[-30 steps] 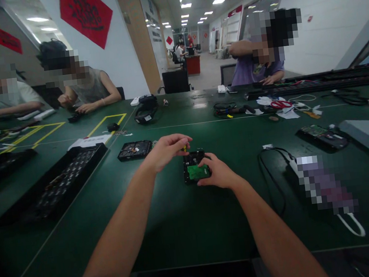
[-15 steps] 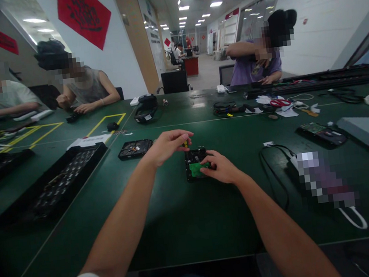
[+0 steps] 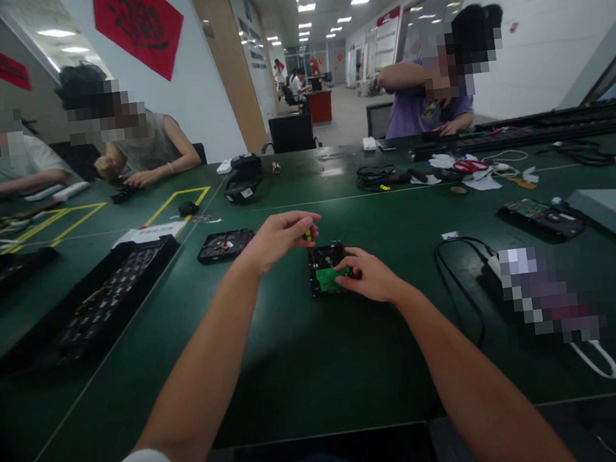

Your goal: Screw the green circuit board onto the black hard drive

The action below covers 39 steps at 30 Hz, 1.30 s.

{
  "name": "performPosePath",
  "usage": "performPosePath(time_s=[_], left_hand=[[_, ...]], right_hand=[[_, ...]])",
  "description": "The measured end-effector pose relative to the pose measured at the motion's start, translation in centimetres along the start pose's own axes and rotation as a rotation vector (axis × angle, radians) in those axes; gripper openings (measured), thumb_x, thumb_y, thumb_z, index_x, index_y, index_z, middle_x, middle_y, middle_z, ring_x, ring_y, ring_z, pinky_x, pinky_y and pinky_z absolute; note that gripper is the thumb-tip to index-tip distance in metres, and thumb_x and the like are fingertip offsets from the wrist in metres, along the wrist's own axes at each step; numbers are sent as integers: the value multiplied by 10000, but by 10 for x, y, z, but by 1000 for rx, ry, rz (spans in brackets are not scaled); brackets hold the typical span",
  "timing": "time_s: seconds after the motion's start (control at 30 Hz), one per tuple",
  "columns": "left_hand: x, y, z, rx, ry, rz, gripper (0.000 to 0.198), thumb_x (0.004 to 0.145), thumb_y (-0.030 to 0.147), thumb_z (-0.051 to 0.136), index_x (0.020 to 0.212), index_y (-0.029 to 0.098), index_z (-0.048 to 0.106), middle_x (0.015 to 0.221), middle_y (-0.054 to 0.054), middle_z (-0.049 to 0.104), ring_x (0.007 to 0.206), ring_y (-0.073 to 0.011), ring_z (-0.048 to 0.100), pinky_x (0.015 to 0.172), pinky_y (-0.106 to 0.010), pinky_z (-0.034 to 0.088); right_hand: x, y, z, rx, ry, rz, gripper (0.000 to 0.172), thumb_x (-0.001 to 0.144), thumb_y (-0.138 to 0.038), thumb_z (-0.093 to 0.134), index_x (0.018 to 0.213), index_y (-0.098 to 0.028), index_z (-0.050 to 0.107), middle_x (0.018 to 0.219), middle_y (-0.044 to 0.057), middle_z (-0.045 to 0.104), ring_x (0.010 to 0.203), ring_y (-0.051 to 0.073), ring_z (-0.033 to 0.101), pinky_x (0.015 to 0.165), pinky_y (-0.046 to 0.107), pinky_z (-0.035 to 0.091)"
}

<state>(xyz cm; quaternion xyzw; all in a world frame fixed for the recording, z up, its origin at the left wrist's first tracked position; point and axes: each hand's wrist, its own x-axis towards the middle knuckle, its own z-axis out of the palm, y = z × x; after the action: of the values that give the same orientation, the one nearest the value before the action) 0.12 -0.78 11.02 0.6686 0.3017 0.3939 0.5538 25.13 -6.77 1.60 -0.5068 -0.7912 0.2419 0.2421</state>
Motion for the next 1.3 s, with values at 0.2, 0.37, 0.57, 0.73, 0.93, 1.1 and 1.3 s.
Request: performPosePath(time_s=[0.2,0.37,0.57,0.73,0.93,1.1,1.3], left_hand=[[1,-8,-2,-38,101,44,159,985,275,658,1085,154,639,939,-67,685,872,-164,672,743,-328,635],[0,-10,3,-39,50,67,181,990,317,646,1054,149,626,997,-87,695,913,-170,673,736,-309,629],[-1,-7,4,38,-22,81,271,981,387,654,1103,151,710,1015,-71,685,877,-147,650,705,-250,601],[-2,-6,0,49,-31,84,305,983,405,648,1145,160,729,1009,-67,687,876,-149,651,727,-268,609],[-6,0,-3,67,-87,60,269,988,376,643,1133,170,737,1030,-77,705,956,-173,665,779,-297,617],[-7,1,-4,16,-69,24,257,1005,317,609,1214,191,691,1068,-93,717,1021,-195,679,815,-326,621],[-3,-2,-1,-63,-61,11,209,989,278,619,1163,194,697,1060,-89,719,992,-184,681,796,-302,609]], right_hand=[[3,2,3,5,35,-8,230,998,-388,622,1120,-255,765,1550,93,485,840,132,623,842,374,528],[6,1,12,15,155,111,414,998,-393,614,1373,-218,633,1287,123,659,787,152,625,750,341,502],[8,2,17,-30,139,173,607,955,-470,675,1479,-188,556,824,24,682,674,164,606,645,304,431],[7,6,16,-29,129,170,640,947,-491,681,1493,-189,540,777,3,671,652,164,606,622,297,420],[8,5,15,-16,134,159,683,944,-479,684,1532,-192,490,747,-10,657,651,173,614,631,305,424],[7,3,13,-5,117,166,691,947,-498,674,1541,-202,482,774,-1,666,660,177,616,627,307,431],[7,1,14,-18,129,145,678,945,-488,669,1531,-194,495,722,-15,650,657,183,621,648,312,435]])
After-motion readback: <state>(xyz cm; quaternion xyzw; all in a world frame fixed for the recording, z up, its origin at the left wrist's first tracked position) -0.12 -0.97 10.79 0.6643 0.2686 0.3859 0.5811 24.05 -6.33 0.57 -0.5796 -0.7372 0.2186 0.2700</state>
